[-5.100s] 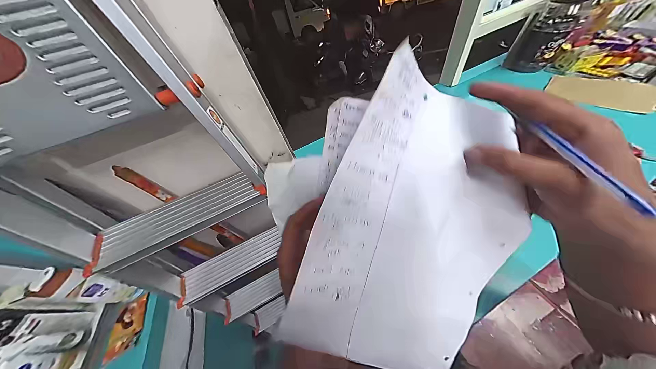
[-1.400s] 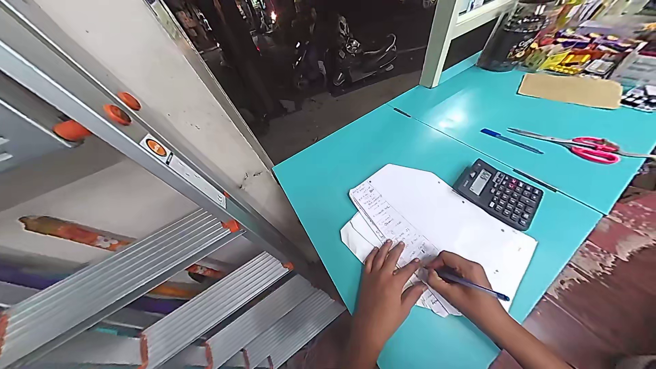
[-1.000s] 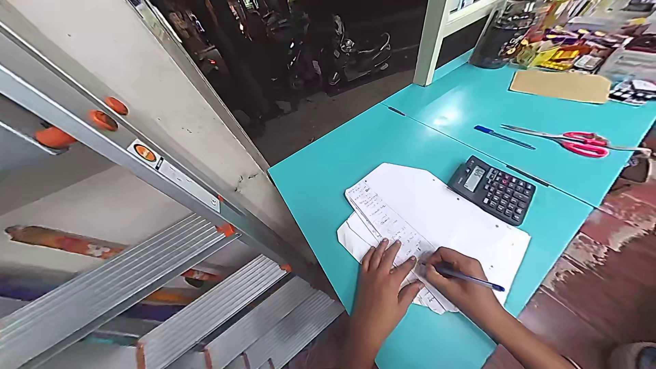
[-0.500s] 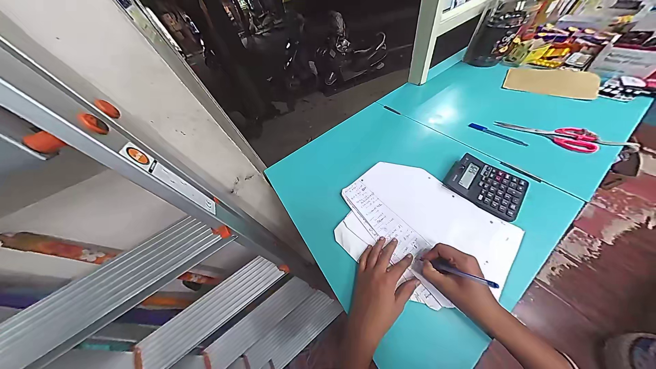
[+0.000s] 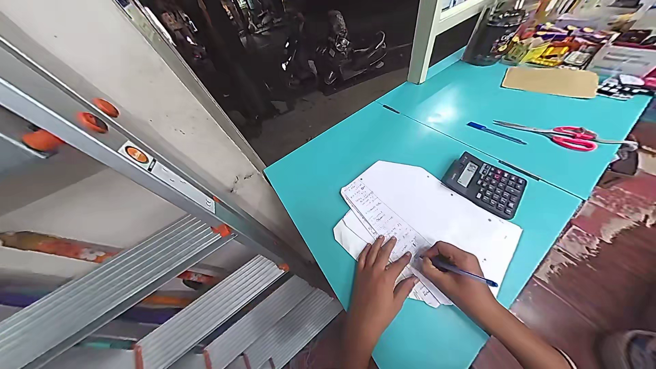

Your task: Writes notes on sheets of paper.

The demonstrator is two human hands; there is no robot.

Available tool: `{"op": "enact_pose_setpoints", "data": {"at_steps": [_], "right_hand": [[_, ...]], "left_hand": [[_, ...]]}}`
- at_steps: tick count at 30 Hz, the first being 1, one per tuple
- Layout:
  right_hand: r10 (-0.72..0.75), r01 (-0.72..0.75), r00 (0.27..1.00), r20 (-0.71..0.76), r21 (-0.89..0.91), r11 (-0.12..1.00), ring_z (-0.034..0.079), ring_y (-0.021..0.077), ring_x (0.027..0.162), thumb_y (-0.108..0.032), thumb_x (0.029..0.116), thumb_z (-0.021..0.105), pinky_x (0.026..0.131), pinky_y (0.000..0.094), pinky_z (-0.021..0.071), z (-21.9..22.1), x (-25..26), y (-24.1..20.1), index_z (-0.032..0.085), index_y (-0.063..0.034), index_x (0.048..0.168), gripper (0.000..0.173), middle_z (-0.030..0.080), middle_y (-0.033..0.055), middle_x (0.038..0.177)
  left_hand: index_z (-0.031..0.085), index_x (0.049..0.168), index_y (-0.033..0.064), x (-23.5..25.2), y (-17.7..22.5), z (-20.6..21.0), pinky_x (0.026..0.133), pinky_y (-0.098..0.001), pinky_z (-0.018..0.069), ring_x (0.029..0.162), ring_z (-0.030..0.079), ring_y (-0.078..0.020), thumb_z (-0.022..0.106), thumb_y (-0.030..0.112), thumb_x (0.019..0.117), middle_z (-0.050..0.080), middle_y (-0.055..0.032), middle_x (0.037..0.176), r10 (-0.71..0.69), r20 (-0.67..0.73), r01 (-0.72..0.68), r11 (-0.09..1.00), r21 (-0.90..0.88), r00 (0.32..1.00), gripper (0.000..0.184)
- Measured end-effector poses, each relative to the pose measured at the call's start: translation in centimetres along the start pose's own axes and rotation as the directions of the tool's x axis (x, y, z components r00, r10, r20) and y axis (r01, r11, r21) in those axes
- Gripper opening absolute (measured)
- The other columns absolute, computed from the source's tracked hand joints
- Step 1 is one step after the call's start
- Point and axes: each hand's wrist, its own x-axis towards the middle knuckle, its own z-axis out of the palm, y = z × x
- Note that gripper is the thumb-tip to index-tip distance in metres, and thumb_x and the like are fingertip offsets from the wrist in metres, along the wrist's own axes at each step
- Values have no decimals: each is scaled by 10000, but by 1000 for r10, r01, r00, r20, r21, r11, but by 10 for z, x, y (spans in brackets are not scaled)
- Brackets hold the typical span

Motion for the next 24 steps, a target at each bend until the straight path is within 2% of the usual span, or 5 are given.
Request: {"op": "enact_pose_setpoints", "data": {"at_steps": [8, 12, 15, 18, 24], "right_hand": [[-23, 22, 999, -25, -23, 999, 548, -41, 581, -195, 804, 667, 527, 127, 450, 2, 0, 3, 697, -80, 797, 119, 623, -41, 676], [23, -22, 998, -53, 21, 1000, 539, -56, 558, -195, 798, 664, 511, 122, 443, 0, 2, 0, 679, -89, 783, 108, 619, -62, 656], [-18, 18, 1000, 12, -39, 999, 543, -38, 585, -195, 795, 659, 530, 129, 440, -5, 7, 0, 686, -83, 774, 116, 612, -40, 674], [-41, 41, 997, 57, 13, 999, 545, -52, 585, -190, 800, 672, 529, 117, 441, -9, 10, 7, 687, -84, 782, 109, 618, -47, 673], [-35, 35, 999, 19, 27, 999, 542, -65, 575, -193, 796, 668, 525, 109, 441, -9, 6, 9, 690, -75, 796, 121, 625, -55, 672]], "left_hand": [[734, 1282, 274, 0, 0, 0, 1188, -562, 330, 1447, 455, -310, 603, 462, 982, 573, -38, 1494, -2, -4, 2, 1000, -1, 1000, 378], [730, 1290, 281, 1, 1, -1, 1188, -564, 330, 1451, 452, -304, 602, 476, 980, 563, -27, 1505, -7, 3, 7, 1000, -1, 1000, 388], [731, 1287, 285, 0, 0, 1, 1188, -563, 333, 1452, 450, -304, 599, 478, 983, 565, -26, 1503, 2, -5, -2, 1000, 5, 1000, 384], [726, 1294, 290, -1, 0, 0, 1191, -558, 328, 1454, 447, -300, 594, 474, 987, 563, -24, 1505, -2, 5, 2, 1000, 5, 1000, 382], [723, 1299, 284, -1, 0, 0, 1187, -561, 331, 1451, 452, -300, 606, 468, 981, 562, -31, 1506, -2, 5, 2, 1000, -2, 1000, 385]]}}
